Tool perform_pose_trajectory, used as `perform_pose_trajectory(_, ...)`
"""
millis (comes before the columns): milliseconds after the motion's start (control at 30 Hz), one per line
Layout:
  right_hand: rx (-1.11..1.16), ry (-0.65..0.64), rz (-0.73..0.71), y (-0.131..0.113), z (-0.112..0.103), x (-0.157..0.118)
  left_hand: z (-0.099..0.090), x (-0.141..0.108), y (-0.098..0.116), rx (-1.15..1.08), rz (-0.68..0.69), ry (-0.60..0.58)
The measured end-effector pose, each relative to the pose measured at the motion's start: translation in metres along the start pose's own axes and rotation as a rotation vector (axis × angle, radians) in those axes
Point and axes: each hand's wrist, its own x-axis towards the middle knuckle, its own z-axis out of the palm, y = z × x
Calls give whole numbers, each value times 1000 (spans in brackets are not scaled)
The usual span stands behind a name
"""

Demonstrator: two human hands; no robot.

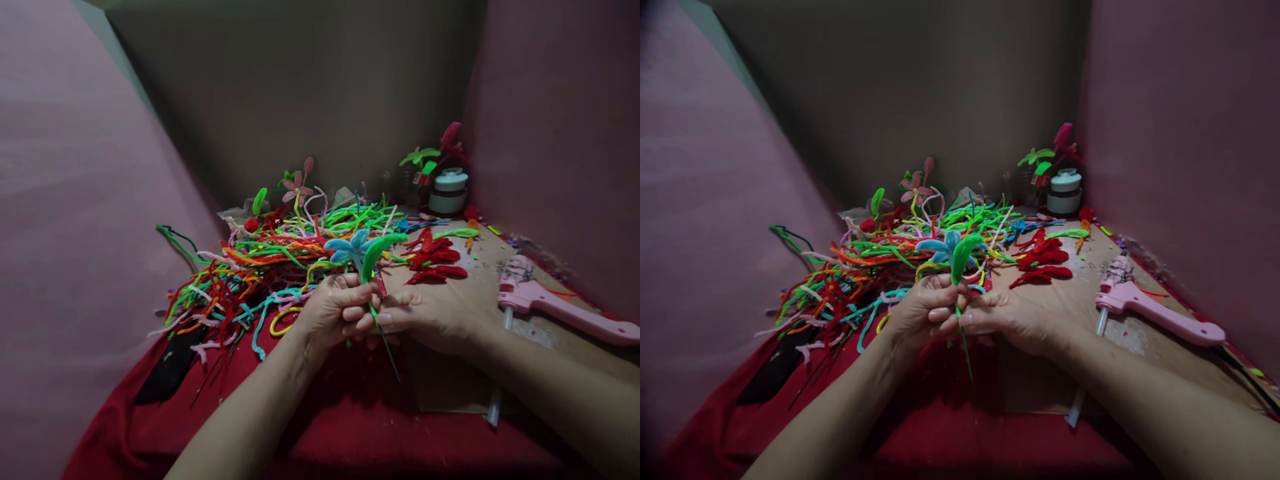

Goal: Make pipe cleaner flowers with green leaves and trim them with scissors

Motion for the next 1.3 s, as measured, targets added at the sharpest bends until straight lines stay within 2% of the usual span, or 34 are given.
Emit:
perform_pose_trajectory(67,36,23,-11,1,0,1,3,-1,2,25,28,21)
perform_pose_trajectory(267,23,267,-53,-2,1,6,12,0,7,167,100,228)
perform_pose_trajectory(367,-10,264,-37,-4,4,7,15,0,6,315,156,319)
perform_pose_trajectory(467,-46,231,-26,-5,5,6,17,-1,6,366,182,402)
perform_pose_trajectory(533,-70,208,1,-6,4,5,17,-3,8,359,140,389)
perform_pose_trajectory(667,-96,155,48,-8,2,1,14,-5,11,233,47,257)
perform_pose_trajectory(800,5,60,72,-8,0,-1,7,-2,9,100,-22,112)
perform_pose_trajectory(967,66,-16,74,-5,2,-2,2,-1,3,4,-56,25)
perform_pose_trajectory(1067,94,-33,52,-5,3,-1,2,-1,2,-20,-49,15)
perform_pose_trajectory(1133,115,-1,9,-5,3,0,3,-2,4,-2,-27,32)
perform_pose_trajectory(1300,23,200,-26,-7,2,4,9,-2,6,120,64,159)
